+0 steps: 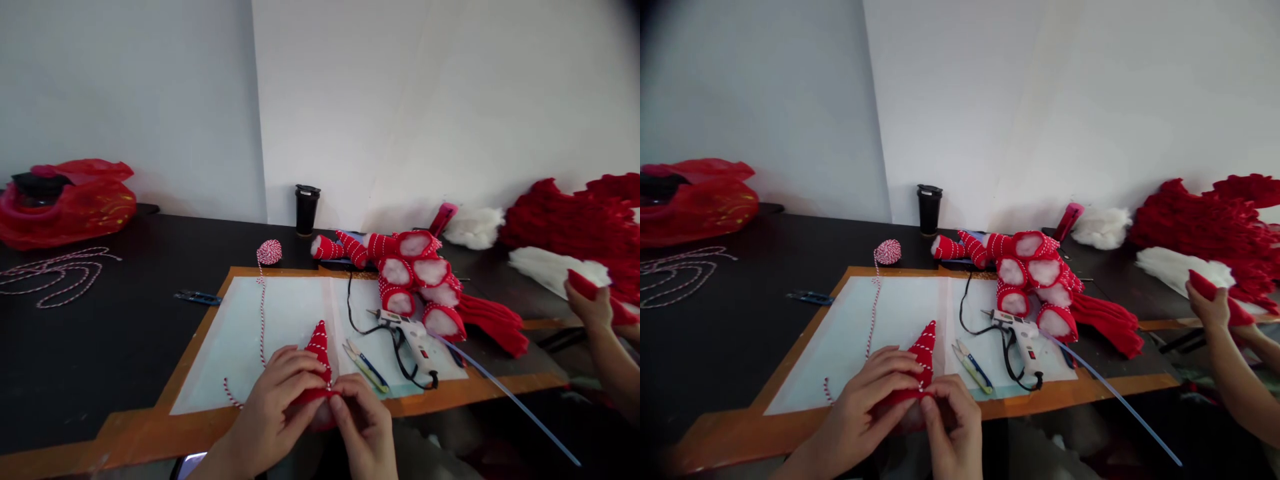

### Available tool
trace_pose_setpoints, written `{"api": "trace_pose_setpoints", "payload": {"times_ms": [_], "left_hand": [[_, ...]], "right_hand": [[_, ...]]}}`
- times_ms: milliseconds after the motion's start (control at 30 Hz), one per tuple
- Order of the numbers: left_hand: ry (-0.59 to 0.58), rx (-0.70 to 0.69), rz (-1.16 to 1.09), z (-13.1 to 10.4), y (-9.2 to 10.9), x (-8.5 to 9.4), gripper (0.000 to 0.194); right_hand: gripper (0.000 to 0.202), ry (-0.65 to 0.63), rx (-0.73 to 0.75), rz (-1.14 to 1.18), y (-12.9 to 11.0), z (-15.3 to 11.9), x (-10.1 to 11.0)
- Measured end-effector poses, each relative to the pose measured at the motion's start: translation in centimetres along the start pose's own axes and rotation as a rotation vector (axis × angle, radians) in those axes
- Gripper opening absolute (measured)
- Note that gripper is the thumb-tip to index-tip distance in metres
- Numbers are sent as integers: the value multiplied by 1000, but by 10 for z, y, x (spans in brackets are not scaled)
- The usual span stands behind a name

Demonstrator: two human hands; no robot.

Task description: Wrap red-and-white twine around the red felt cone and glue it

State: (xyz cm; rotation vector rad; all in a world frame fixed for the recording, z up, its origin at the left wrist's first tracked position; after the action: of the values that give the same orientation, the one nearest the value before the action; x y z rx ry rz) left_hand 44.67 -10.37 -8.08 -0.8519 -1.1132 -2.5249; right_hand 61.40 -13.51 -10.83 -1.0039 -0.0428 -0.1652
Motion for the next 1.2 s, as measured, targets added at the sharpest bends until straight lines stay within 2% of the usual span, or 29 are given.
{"api": "trace_pose_setpoints", "payload": {"times_ms": [233, 333, 433, 467, 533, 567, 633, 733, 867, 900, 967, 1033, 1067, 1133, 1200], "left_hand": [[40, 37, -35, 1, 0, -9, 16], [45, 71, -32, 1, 1, -11, 15], [35, 102, -30, 2, 1, -13, 15], [29, 108, -32, 2, 0, -13, 14], [12, 115, -39, 1, -1, -13, 14], [7, 114, -44, 1, -1, -13, 14], [1, 108, -58, 0, 0, -12, 16], [-26, 104, -95, -1, 3, -10, 20], [-55, 125, -135, -3, 3, -8, 20], [-47, 135, -136, -3, 3, -8, 18], [-23, 151, -127, -2, 1, -8, 14], [-18, 160, -108, -1, -1, -9, 12], [-22, 163, -99, 1, -1, -10, 11], [-39, 168, -87, 3, -1, -11, 11], [-50, 171, -83, 5, -1, -11, 12]], "right_hand": [[13, 16, -112, 48, 18, -14, -1], [32, 93, -166, -35, 22, -21, 8], [38, 278, -35, -374, 14, -13, 43], [36, 328, 29, -555, 11, -6, 60], [45, 443, 26, -979, 11, 11, 95], [52, 415, -40, -1129, 16, 20, 110], [55, 273, -205, -1216, 33, 35, 132], [48, 118, -250, -1130, 58, 44, 139], [52, 112, -176, -977, 65, 35, 131], [53, 160, -167, -907, 61, 30, 131], [57, 338, -180, -686, 46, 16, 135], [55, 475, -269, -403, 30, -1, 139], [48, 471, -337, -295, 23, -10, 139], [34, 387, -440, -224, 10, -24, 137], [34, 281, -412, -277, -2, -34, 136]]}}
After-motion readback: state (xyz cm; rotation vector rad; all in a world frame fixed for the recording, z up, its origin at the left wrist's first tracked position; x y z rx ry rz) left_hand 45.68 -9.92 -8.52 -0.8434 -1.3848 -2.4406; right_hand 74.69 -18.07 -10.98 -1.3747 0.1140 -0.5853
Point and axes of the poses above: each hand's wrist, its own z-axis towards the middle knuckle, its own x-axis out of the back of the hand, y = z × x, the point moved 3 cm from there along z, towards the middle knuckle, and after that the axes turned 7 degrees about x, right-handed, at the moved point
